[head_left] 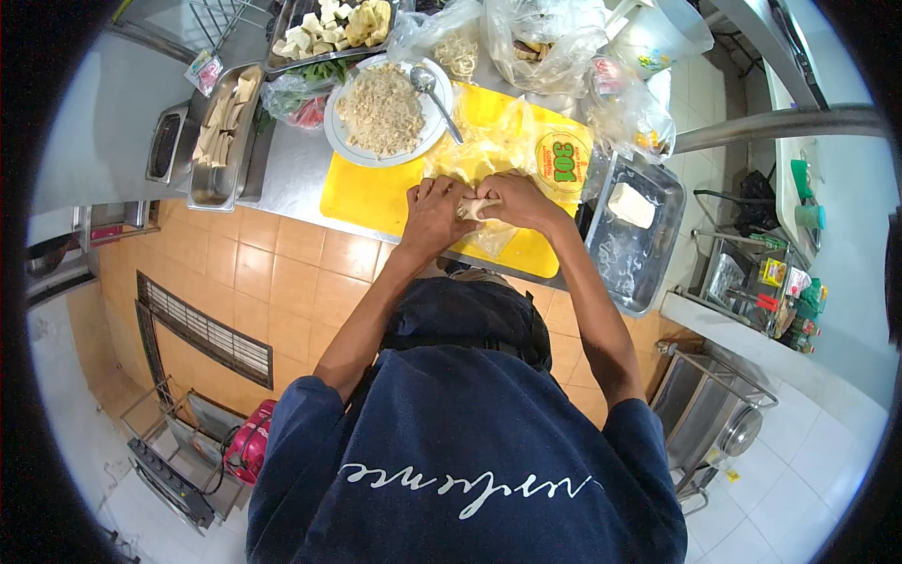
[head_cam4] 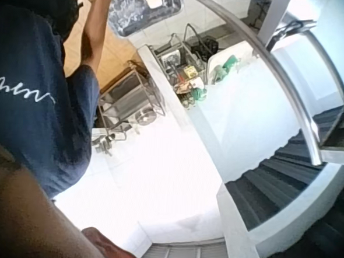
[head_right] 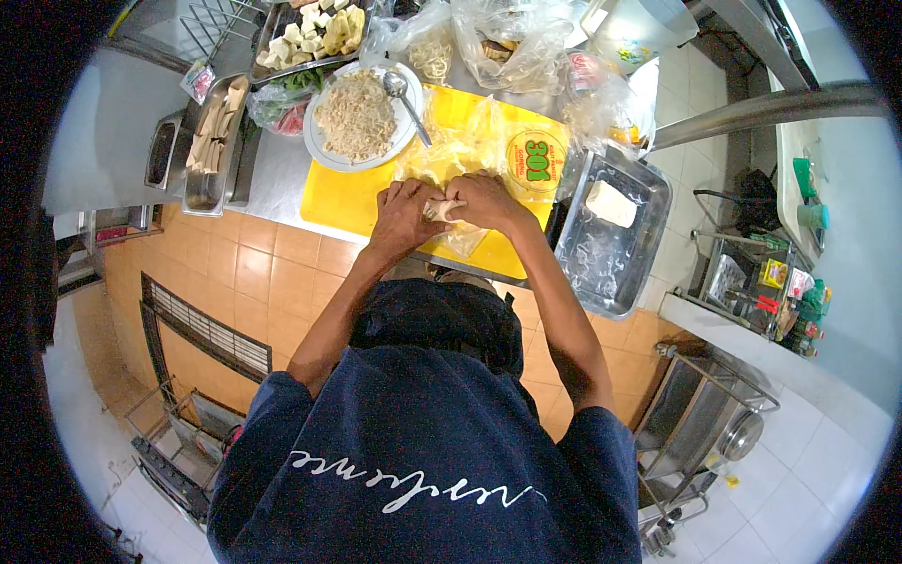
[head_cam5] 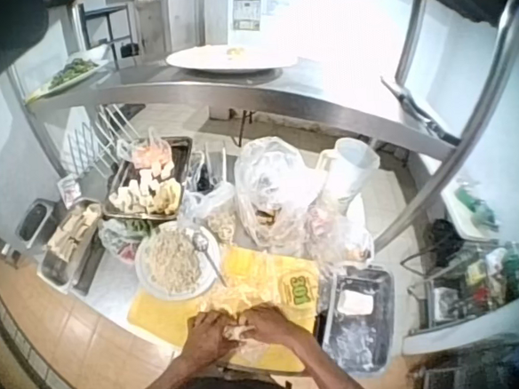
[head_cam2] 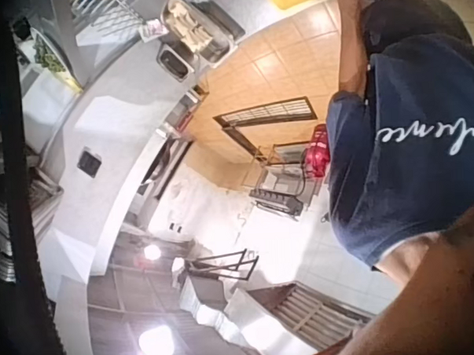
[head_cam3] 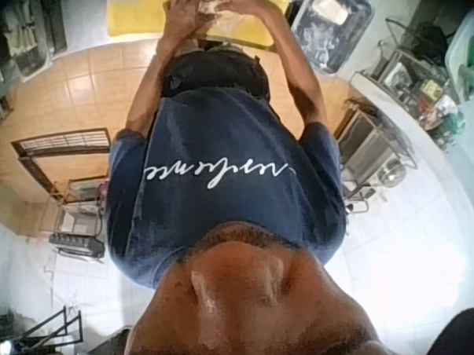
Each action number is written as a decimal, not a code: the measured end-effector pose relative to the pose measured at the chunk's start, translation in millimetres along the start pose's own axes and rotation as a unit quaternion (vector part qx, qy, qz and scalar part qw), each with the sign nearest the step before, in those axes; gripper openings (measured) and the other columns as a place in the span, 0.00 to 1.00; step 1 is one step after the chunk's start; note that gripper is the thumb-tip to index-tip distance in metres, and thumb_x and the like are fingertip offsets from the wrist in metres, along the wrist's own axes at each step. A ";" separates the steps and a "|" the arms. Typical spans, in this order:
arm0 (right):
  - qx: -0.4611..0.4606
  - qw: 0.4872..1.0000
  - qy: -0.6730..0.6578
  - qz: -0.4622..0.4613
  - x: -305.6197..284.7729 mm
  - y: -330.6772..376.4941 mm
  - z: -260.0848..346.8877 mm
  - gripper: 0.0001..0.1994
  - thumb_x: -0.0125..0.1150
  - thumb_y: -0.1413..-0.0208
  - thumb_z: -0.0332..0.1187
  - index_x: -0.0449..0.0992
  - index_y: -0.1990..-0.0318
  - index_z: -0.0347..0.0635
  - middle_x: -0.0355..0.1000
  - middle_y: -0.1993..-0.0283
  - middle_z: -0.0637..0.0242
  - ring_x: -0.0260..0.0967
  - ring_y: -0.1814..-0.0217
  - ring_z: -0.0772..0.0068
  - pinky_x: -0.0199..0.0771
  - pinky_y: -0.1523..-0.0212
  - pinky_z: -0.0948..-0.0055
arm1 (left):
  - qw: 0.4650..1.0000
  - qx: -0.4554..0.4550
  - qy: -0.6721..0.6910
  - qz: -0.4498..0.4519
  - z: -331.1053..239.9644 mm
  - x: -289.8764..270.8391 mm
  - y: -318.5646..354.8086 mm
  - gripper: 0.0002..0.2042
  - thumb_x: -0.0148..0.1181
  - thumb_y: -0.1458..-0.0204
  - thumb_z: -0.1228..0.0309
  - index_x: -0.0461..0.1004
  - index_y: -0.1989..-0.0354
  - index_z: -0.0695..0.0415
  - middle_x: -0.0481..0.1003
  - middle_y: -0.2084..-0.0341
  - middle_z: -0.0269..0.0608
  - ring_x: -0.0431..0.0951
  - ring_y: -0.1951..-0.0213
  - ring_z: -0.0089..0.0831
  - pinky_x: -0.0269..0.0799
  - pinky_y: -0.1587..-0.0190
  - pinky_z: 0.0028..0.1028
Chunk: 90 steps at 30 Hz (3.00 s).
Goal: The person prepares food by placing a filling onto a wrapper by hand, folding the wrapper, and placing the resulting dumpling into a metal tray.
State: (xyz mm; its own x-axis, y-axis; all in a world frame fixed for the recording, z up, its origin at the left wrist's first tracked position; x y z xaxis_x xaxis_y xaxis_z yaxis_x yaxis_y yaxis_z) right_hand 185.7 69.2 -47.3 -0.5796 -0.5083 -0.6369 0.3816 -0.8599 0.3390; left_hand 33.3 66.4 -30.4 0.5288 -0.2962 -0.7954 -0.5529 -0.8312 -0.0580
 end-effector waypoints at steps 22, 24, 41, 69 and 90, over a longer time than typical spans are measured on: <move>0.054 0.920 -0.384 -0.062 -27.9 13.8 4.0 0.14 0.65 0.42 0.38 0.77 0.56 0.37 0.75 0.61 0.72 0.68 0.60 0.82 0.68 0.57 0.79 | 0.779 -0.219 0.588 -0.002 10.6 11.7 -10.6 0.22 0.67 0.46 0.70 0.66 0.45 0.56 0.75 0.58 0.35 0.75 0.53 0.26 0.71 0.46 0.28; 0.045 0.906 -0.407 -0.110 -29.8 17.5 14.3 0.15 0.66 0.42 0.39 0.78 0.55 0.37 0.75 0.61 0.72 0.69 0.61 0.81 0.68 0.57 0.79 | 0.727 -0.260 0.635 0.013 7.4 19.9 -7.2 0.19 0.65 0.43 0.67 0.68 0.46 0.55 0.75 0.60 0.32 0.75 0.54 0.23 0.71 0.47 0.25; 0.047 0.879 -0.352 -0.319 -17.9 38.9 24.8 0.10 0.66 0.44 0.30 0.78 0.57 0.35 0.73 0.66 0.70 0.67 0.66 0.80 0.70 0.62 0.78 | 0.708 -0.265 0.654 0.014 2.7 18.7 -2.9 0.11 0.62 0.41 0.65 0.74 0.51 0.51 0.74 0.66 0.24 0.72 0.64 0.12 0.71 0.58 0.17; 0.098 0.826 -0.523 -0.186 -0.8 45.3 0.0 0.15 0.64 0.40 0.40 0.79 0.54 0.37 0.76 0.62 0.69 0.71 0.57 0.79 0.68 0.55 0.77 | 0.672 -0.278 0.677 0.113 -15.0 18.5 13.4 0.16 0.57 0.37 0.65 0.70 0.45 0.56 0.75 0.56 0.31 0.73 0.55 0.18 0.67 0.50 0.22; -0.049 0.960 -0.061 -0.269 -26.9 66.5 33.2 0.24 0.49 0.49 0.12 0.82 0.52 0.51 0.65 0.44 0.64 0.59 0.37 0.60 0.61 0.38 0.68 | 0.680 -0.260 0.665 0.168 -23.2 20.0 18.3 0.21 0.52 0.35 0.64 0.63 0.37 0.58 0.74 0.49 0.40 0.79 0.50 0.32 0.76 0.49 0.31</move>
State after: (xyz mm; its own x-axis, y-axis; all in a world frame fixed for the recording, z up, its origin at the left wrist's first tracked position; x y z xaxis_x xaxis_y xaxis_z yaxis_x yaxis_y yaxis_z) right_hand 202.8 24.1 15.4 -0.7898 0.0022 -0.6134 0.0646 -0.9941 -0.0868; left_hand 48.7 34.3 -33.3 0.7347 -0.3862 0.5578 -0.6667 -0.5631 0.4883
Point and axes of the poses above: each hand's wrist, its own y-axis away from the middle knuckle, its own x-axis out of the palm, z = x × y, the point moved 6 cm from there along -y, towards the middle knuckle
